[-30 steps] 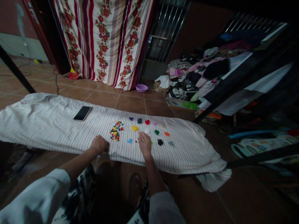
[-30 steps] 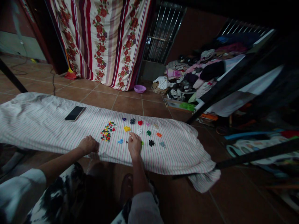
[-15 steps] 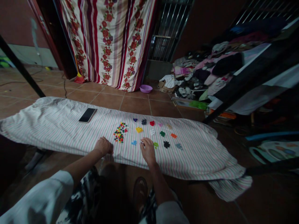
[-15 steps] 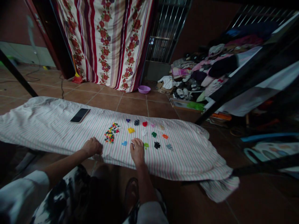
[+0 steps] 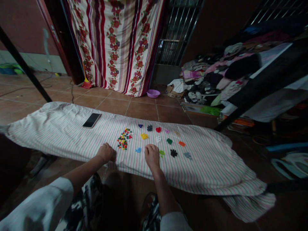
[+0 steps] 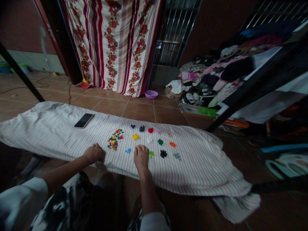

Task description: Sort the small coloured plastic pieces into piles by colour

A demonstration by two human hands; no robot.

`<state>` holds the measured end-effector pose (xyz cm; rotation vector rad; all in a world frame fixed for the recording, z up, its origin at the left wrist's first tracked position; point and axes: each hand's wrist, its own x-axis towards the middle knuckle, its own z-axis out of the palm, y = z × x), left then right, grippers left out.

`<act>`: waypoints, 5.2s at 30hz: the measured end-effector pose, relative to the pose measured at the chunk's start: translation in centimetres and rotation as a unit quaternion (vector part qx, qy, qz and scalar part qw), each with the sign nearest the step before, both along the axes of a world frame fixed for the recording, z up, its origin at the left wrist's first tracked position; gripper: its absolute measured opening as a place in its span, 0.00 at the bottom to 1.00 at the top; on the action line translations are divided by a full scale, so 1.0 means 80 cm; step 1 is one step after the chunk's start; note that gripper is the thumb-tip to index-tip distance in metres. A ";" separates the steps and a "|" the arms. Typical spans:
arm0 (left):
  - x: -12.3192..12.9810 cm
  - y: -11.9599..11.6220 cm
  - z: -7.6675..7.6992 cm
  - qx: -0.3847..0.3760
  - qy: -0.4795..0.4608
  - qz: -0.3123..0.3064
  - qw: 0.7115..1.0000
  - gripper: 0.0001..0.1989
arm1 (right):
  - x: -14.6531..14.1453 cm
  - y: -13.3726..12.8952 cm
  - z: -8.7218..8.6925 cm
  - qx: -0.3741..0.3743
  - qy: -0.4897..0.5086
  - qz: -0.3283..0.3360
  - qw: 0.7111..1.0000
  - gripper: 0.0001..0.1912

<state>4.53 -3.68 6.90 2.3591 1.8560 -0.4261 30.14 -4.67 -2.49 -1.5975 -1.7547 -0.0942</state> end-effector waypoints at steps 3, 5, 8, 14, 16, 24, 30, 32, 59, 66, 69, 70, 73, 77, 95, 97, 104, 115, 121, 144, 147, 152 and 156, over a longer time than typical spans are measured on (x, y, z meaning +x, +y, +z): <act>0.001 -0.001 0.000 0.005 -0.003 0.005 1.000 0.18 | 0.001 0.002 -0.001 -0.003 -0.002 -0.006 1.000 0.12; 0.002 -0.001 0.002 0.008 -0.002 0.006 1.000 0.14 | 0.000 0.003 0.000 0.000 -0.005 -0.009 1.000 0.12; 0.004 -0.002 0.004 0.009 -0.005 0.001 1.000 0.12 | 0.000 0.002 0.002 0.007 -0.014 -0.011 1.000 0.11; -0.019 -0.010 -0.009 0.037 -0.040 -0.021 0.998 0.19 | 0.003 0.004 0.006 0.005 -0.025 -0.007 1.000 0.09; -0.036 -0.006 -0.018 0.063 -0.147 -0.007 0.987 0.17 | 0.004 0.006 0.005 0.007 -0.030 -0.004 1.000 0.10; -0.034 0.067 -0.035 0.104 -0.377 0.228 0.892 0.15 | 0.010 0.014 0.001 0.035 -0.023 0.015 0.999 0.09; 0.014 0.106 -0.048 0.114 -0.421 0.183 0.881 0.15 | 0.011 0.015 0.002 0.026 -0.033 0.004 0.999 0.09; 0.021 0.115 -0.047 0.127 -0.387 0.171 0.897 0.15 | 0.010 0.014 0.002 0.023 -0.034 -0.004 0.999 0.09; 0.026 0.151 -0.054 0.099 -0.323 0.134 0.932 0.11 | 0.006 0.006 0.012 -0.009 -0.014 -0.022 1.000 0.10; 0.014 0.150 -0.059 0.082 -0.373 0.161 0.910 0.11 | 0.004 0.004 0.016 -0.024 -0.021 -0.019 0.999 0.12; 0.010 0.150 -0.061 0.088 -0.410 0.185 0.889 0.10 | 0.005 0.004 0.015 -0.029 -0.019 -0.015 0.999 0.12; 0.010 0.149 -0.060 0.094 -0.417 0.191 0.884 0.10 | 0.005 0.004 0.014 -0.030 -0.017 -0.015 0.999 0.11; 0.016 0.139 -0.052 0.106 -0.441 0.188 0.871 0.09 | 0.006 0.004 0.013 -0.035 -0.014 -0.016 0.999 0.10; 0.041 0.110 -0.044 0.093 -0.478 0.108 0.867 0.09 | 0.006 0.004 0.013 -0.046 -0.017 -0.013 0.999 0.10; 0.112 0.049 -0.064 0.059 -0.398 -0.111 0.909 0.11 | 0.006 0.003 0.014 -0.053 -0.008 -0.013 0.998 0.11; 0.113 0.049 -0.065 0.066 -0.399 -0.106 0.909 0.12 | 0.006 0.003 0.014 -0.049 -0.007 -0.009 0.999 0.10; 0.119 0.054 -0.061 0.026 -0.374 -0.143 0.916 0.14 | 0.007 0.001 0.014 -0.052 -0.004 -0.007 0.999 0.09; 0.114 0.066 -0.064 0.006 -0.404 -0.175 0.898 0.18 | 0.007 0.001 0.016 -0.051 -0.010 -0.002 0.999 0.10; 0.111 0.069 -0.063 -0.009 -0.419 -0.170 0.892 0.17 | 0.005 0.001 0.017 -0.041 -0.015 -0.009 0.999 0.10; 0.019 0.172 -0.069 0.162 -0.318 0.010 0.934 0.13 | 0.008 0.002 0.011 -0.031 -0.012 -0.004 0.999 0.10; 0.015 0.174 -0.071 0.153 -0.319 -0.006 0.935 0.12 | 0.007 0.002 0.012 -0.027 -0.011 -0.009 1.000 0.09; 0.016 0.174 -0.070 0.149 -0.307 0.017 0.940 0.10 | 0.005 0.001 0.014 -0.028 -0.010 -0.009 1.000 0.10; 0.021 0.172 -0.069 0.165 -0.278 0.033 0.946 0.10 | 0.006 0.001 0.016 -0.038 -0.009 -0.006 0.999 0.10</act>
